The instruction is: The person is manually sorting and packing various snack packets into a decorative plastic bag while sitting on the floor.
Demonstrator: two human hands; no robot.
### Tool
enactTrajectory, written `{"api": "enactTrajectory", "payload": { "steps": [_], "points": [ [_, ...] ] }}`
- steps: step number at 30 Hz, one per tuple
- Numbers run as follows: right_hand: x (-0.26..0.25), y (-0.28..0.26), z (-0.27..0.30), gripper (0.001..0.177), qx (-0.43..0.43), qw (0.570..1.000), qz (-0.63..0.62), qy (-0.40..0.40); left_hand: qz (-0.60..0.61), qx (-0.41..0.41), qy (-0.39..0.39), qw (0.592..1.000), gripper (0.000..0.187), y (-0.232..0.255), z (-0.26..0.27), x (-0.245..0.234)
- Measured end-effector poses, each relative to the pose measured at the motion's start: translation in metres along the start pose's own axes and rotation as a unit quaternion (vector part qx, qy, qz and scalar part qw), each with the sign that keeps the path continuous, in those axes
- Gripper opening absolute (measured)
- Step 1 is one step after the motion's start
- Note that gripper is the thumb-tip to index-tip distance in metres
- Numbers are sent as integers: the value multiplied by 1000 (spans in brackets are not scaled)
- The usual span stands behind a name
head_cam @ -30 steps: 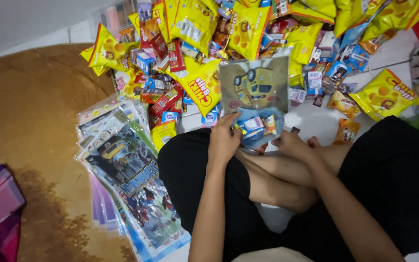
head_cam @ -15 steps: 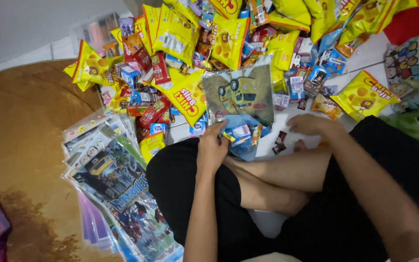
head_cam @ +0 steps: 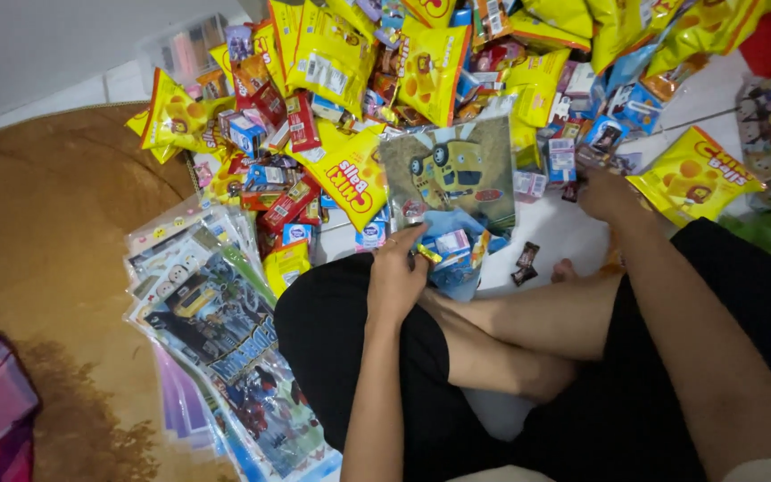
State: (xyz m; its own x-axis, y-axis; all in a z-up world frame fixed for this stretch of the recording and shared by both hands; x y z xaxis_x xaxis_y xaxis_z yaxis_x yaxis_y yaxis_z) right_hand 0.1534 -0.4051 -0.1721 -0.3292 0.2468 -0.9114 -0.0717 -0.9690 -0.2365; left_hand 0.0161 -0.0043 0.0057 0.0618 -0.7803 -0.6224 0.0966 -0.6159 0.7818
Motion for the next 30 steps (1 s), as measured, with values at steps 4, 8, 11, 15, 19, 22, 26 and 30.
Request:
{"api": "enactTrajectory", "payload": {
  "steps": [4,8,11,15,19,22,26,30],
  "points": [
    [-2,3,2,50,92,990,80,73,4,-5,-8,1000,51,-3,-1,1],
    [-45,-35,28,69,255,965,19,51,26,32,-17,999,52,-15,-2,9],
    [-16,-9,10,85,267,958,-16,105,23,32,-19,999,51,-14,-2,8],
    [-26,-7,15,70,231,967,-28,101,27,19,-31,999,49,-8,-3,4],
    [-15,-3,10,43,146,973,126,127,25,21,-15,999,50,-6,-5,3],
    [-5,-8,13,49,111,968,189,119,17,9,-10,1000,50,-11,-2,4],
    [13,3,-4,58,195,974,102,57,30,7,-7,1000,50,-10,-3,3],
    [14,10,6,78,150,982,-43,104,24,27,4,999,49,-20,0,9]
  ]
}}
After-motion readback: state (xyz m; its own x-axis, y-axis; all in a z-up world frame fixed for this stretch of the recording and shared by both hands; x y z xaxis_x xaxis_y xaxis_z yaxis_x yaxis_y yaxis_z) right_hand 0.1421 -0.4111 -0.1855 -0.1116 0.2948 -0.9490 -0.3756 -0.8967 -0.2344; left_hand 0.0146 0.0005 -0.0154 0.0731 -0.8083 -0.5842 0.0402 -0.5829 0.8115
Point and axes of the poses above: each hand's wrist, its own z-axis away from the middle knuckle, its own x-axis out of the palm, y = z × x, the point moved 1 cm from there along -z, towards the middle knuckle, and after that the axes turned 10 degrees about y, right-handed, at the moved point
